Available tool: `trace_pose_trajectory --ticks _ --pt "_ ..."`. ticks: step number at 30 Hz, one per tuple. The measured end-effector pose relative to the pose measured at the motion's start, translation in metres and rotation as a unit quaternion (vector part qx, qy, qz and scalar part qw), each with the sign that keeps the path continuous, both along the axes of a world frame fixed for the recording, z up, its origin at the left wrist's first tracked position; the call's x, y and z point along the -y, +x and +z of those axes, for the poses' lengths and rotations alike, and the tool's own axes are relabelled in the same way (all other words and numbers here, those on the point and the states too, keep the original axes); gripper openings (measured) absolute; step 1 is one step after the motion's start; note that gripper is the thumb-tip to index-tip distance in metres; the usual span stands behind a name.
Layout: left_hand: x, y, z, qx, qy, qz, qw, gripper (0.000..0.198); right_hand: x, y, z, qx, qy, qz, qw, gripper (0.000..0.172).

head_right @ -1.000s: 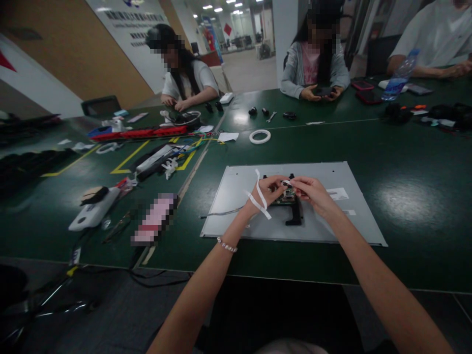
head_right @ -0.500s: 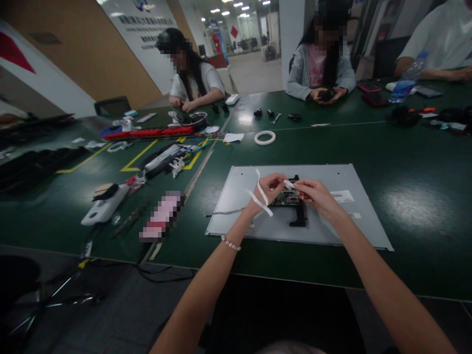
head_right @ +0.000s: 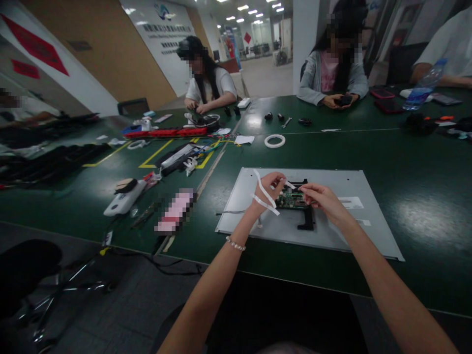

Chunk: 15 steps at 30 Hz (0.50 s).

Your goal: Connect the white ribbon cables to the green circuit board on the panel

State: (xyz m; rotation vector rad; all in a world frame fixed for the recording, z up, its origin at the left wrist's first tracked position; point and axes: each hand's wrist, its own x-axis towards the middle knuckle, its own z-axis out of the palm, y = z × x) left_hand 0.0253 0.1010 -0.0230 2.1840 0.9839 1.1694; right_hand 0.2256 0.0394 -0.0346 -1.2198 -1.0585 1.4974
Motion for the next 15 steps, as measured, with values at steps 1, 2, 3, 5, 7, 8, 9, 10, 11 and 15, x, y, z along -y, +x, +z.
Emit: trace_pose_trajectory --ticks 1,2,3,5,7,8,9,10,11,15 --pt "-0.004 -0.011 0.004 -0.018 0.026 0.032 0.999 0.014 0.001 0.0 0.001 0.002 0.001 -0.003 1.0 0.047" --pt "-0.009 -0.025 0.01 -0.038 0.046 0.062 0.996 0.013 0.001 0.001 0.001 0.004 0.001 -0.006 1.0 0.047" --pt "-0.013 -0.041 0.016 -0.066 0.061 0.093 0.992 0.014 0.001 0.001 0.001 0.008 0.0 -0.009 1.0 0.046" --pt "-0.024 -0.084 0.029 -0.13 0.085 0.156 0.976 0.015 0.002 0.001 0.001 0.014 -0.002 -0.014 1.0 0.045" --pt "-0.036 -0.134 0.04 -0.19 0.082 0.226 0.952 0.019 0.002 0.001 0.0 0.02 0.0 -0.013 1.0 0.044" --pt "-0.042 -0.16 0.045 -0.21 0.066 0.265 0.939 0.02 0.002 0.001 -0.001 0.023 0.001 -0.01 1.0 0.044" --pt "-0.049 -0.186 0.048 -0.223 0.04 0.305 0.925 0.022 0.001 0.001 -0.002 0.026 0.0 -0.007 1.0 0.044" --pt "-0.055 -0.211 0.05 -0.232 0.009 0.345 0.909 0.024 0.001 0.0 -0.002 0.028 -0.003 -0.003 1.0 0.044" --pt "-0.062 -0.234 0.051 -0.232 -0.007 0.37 0.9 0.026 0.001 0.0 -0.003 0.03 -0.005 0.0 1.0 0.045" --pt "-0.089 -0.3 0.046 -0.231 -0.068 0.422 0.874 0.025 0.0 -0.001 -0.003 0.04 -0.007 -0.002 0.999 0.046"
